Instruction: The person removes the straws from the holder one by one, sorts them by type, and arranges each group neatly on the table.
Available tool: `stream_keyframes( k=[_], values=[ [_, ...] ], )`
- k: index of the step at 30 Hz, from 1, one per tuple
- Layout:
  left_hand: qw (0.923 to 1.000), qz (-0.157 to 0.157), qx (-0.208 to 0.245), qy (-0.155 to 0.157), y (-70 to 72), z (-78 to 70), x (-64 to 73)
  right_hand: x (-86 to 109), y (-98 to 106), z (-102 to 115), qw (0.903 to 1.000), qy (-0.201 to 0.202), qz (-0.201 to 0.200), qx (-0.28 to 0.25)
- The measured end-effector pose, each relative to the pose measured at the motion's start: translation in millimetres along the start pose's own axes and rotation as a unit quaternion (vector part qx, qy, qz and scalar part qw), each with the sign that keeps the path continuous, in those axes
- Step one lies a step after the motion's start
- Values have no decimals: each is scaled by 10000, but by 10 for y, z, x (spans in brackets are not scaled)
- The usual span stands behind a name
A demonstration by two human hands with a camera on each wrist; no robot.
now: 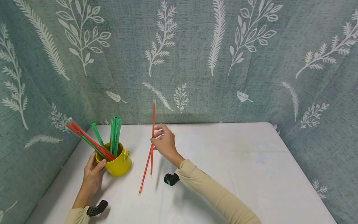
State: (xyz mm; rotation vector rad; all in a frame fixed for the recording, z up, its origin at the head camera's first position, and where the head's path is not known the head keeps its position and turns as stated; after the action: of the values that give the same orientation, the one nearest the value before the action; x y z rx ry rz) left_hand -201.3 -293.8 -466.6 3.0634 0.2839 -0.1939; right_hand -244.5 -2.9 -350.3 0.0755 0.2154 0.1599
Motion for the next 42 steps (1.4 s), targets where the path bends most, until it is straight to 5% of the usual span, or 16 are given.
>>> stream_keyframes(
  k=[14, 42],
  values=[
    [10000, -35, 47, 75, -13, -22, 3, -71, -21, -560, 9991, -409, -99, 90],
    [9999, -36, 61, 80, 11, 10, 7, 65, -51, -979, 9943, -1029, -267, 71]
  ],
)
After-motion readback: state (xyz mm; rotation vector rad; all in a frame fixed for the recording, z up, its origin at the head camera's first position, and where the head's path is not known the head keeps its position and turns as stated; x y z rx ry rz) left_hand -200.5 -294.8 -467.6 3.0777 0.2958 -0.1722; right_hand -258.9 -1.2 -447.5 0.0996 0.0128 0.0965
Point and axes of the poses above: each hand's wrist, its own x-axis away from the middle knuckle, its own y-axis out of the back of the hand, z = x × y, the point moved 4 cm from there along -x, towards the middle knuckle, and after that the axes turned 1 degree about x, right-handed, at the moved point
